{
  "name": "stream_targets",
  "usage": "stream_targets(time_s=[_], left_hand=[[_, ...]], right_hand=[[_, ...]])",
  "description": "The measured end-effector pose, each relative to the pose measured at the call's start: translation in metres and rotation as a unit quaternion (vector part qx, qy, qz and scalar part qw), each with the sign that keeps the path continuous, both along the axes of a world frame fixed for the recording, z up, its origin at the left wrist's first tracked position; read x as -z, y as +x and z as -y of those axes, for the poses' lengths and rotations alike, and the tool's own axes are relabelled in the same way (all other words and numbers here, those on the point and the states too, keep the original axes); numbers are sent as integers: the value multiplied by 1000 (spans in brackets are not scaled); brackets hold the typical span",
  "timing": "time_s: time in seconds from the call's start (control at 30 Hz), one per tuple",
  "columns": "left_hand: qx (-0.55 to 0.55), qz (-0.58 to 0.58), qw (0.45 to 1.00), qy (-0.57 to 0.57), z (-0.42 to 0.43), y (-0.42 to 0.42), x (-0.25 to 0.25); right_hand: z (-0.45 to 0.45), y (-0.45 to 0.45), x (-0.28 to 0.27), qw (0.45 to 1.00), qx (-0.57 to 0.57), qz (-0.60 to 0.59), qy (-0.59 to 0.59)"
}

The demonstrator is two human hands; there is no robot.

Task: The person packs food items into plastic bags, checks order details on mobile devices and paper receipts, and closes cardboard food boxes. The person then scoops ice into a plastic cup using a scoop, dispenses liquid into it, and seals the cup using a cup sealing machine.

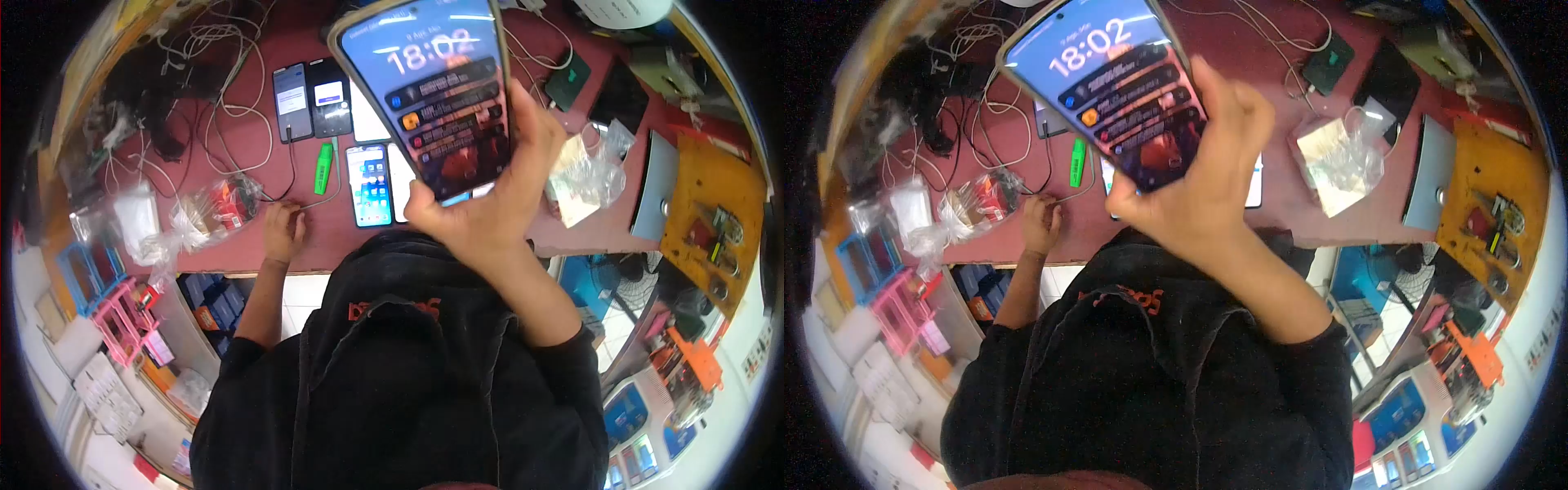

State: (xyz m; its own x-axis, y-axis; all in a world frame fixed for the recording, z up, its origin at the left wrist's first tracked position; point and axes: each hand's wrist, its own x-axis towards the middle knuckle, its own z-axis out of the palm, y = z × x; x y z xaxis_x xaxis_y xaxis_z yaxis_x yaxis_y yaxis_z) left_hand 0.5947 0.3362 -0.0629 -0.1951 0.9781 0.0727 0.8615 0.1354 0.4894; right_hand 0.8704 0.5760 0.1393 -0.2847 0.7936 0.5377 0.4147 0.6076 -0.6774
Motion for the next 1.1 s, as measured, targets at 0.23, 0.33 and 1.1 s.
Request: stream_targets(time_s=[0.23, 0.33, 1.1], left_hand=[[-32, -10, 998, 57, -3, -8, -8], [-38, 19, 996, 83, -15, -2, -9], [179, -101, 975, -85, -118, 121, 2]], right_hand=[[-64, 18, 128, 968, 149, 141, -145], [-90, 30, 196, 928, 197, 273, -162], [7, 158, 136, 977, 130, 167, 10]])
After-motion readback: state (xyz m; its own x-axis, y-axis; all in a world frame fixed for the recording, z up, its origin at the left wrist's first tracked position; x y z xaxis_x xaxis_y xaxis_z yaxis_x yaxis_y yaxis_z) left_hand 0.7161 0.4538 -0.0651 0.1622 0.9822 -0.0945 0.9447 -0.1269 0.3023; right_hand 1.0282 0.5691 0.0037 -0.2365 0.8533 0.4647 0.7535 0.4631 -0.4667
